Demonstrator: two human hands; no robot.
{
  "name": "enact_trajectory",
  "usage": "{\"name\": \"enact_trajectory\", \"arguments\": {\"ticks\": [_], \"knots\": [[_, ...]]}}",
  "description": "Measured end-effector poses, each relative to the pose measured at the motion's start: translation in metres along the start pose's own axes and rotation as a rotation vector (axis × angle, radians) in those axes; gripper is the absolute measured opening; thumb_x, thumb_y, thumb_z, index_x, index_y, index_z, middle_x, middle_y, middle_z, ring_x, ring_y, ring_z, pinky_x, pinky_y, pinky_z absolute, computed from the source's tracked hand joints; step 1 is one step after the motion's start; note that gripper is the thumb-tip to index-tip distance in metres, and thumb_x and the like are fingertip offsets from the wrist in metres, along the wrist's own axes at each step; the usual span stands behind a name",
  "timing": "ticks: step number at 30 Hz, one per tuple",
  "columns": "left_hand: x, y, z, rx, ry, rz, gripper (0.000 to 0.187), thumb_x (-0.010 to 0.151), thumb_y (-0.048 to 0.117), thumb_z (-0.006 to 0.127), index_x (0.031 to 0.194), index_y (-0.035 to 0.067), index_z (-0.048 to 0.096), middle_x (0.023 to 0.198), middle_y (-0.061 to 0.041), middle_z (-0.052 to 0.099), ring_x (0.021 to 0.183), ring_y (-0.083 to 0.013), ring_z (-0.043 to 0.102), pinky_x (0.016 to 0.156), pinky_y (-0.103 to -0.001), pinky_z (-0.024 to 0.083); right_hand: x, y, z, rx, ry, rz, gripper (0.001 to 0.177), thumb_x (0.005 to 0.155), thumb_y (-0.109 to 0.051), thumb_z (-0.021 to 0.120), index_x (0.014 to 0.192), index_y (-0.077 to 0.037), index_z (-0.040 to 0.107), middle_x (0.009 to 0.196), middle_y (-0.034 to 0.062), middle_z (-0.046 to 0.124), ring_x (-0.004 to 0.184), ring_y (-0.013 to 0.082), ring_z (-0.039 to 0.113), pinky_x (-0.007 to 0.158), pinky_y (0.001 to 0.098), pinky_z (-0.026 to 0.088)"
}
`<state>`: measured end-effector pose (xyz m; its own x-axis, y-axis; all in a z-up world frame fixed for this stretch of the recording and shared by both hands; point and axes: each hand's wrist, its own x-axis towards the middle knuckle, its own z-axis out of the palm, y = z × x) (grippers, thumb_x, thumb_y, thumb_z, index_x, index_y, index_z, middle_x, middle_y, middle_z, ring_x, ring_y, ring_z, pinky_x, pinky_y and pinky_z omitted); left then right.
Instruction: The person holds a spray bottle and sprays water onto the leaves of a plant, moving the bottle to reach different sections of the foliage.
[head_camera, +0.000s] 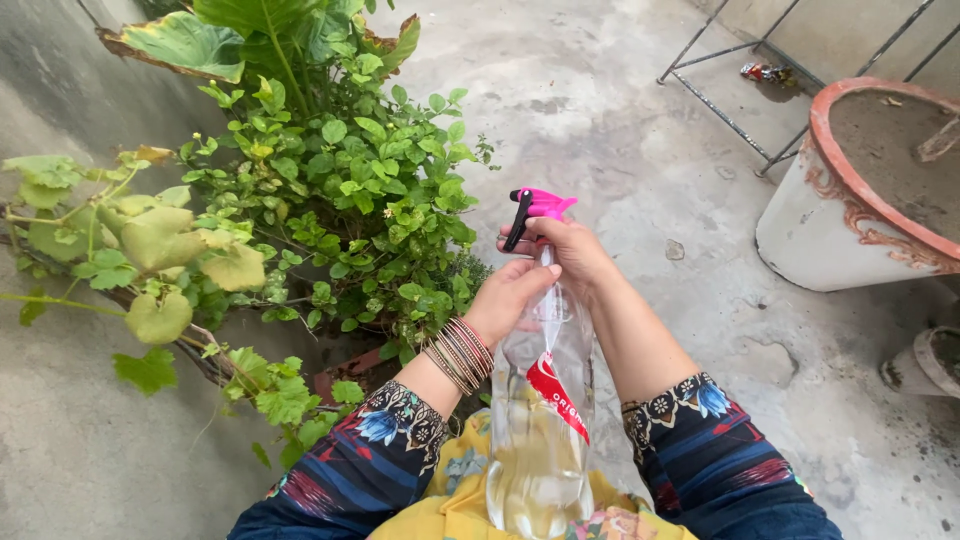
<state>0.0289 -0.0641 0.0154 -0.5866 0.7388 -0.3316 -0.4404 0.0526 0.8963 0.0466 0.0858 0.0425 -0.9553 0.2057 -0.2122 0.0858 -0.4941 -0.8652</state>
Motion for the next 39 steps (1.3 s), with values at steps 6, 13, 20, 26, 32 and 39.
{"name": "enact_trajectory", "arguments": {"ticks": [6, 13, 20, 26, 32, 39], "knots": [[0.012, -0.025, 0.011, -0.013, -0.048, 0.057, 0.037, 0.090, 0.047, 0.069, 0.108, 0.015, 0.066, 0.095, 0.006, 0.059, 0.087, -0.0080, 0.058, 0.069, -0.035, 0.058, 0.009, 0.018, -0.040, -0.090, 0.061, 0.007, 0.027, 0.095, -0.012, 0.065, 0.114, 0.007, 0.064, 0.100, 0.0172, 0.073, 0.088, 0.0285, 0.071, 0.079, 0.0444, 0.061], [-0.004, -0.038, 0.042, -0.034, -0.018, -0.017, 0.036, 0.087, 0.046, 0.070, 0.107, 0.017, 0.065, 0.093, 0.005, 0.060, 0.084, -0.0086, 0.059, 0.065, -0.035, 0.057, -0.033, 0.016, -0.050, -0.023, 0.039, 0.006, 0.031, 0.093, -0.011, 0.060, 0.120, 0.003, 0.060, 0.105, 0.0170, 0.074, 0.092, 0.0312, 0.074, 0.082, 0.0454, 0.063], [-0.011, -0.061, 0.064, -0.031, -0.014, -0.032, 0.037, 0.086, 0.047, 0.071, 0.103, 0.015, 0.066, 0.090, 0.007, 0.056, 0.085, -0.0075, 0.057, 0.065, -0.035, 0.059, -0.057, 0.020, -0.068, -0.019, 0.019, 0.033, 0.034, 0.093, -0.011, 0.058, 0.123, 0.006, 0.058, 0.111, 0.0213, 0.074, 0.098, 0.0354, 0.075, 0.086, 0.0449, 0.061], [-0.020, -0.073, 0.081, -0.008, -0.001, -0.018, 0.035, 0.088, 0.045, 0.072, 0.102, 0.014, 0.068, 0.089, 0.004, 0.057, 0.082, -0.0102, 0.056, 0.064, -0.036, 0.057, -0.068, 0.030, -0.090, 0.005, 0.027, 0.027, 0.033, 0.095, -0.011, 0.059, 0.119, 0.011, 0.054, 0.114, 0.0247, 0.074, 0.099, 0.0362, 0.075, 0.087, 0.0454, 0.061], [-0.032, -0.064, 0.089, 0.013, -0.022, -0.024, 0.037, 0.087, 0.045, 0.070, 0.108, 0.015, 0.066, 0.097, 0.006, 0.063, 0.088, -0.0071, 0.061, 0.066, -0.034, 0.058, -0.090, 0.017, -0.076, 0.029, 0.056, 0.023, 0.035, 0.093, -0.012, 0.059, 0.124, 0.006, 0.057, 0.111, 0.0217, 0.074, 0.098, 0.0345, 0.074, 0.086, 0.0457, 0.062], [-0.039, -0.055, 0.075, 0.012, -0.024, -0.013, 0.039, 0.087, 0.045, 0.070, 0.111, 0.015, 0.066, 0.100, 0.005, 0.065, 0.088, -0.0082, 0.062, 0.067, -0.034, 0.057, -0.085, 0.020, -0.060, 0.028, 0.047, 0.031, 0.035, 0.093, -0.011, 0.060, 0.124, 0.004, 0.057, 0.110, 0.0208, 0.074, 0.098, 0.0331, 0.074, 0.085, 0.0457, 0.062]]}}
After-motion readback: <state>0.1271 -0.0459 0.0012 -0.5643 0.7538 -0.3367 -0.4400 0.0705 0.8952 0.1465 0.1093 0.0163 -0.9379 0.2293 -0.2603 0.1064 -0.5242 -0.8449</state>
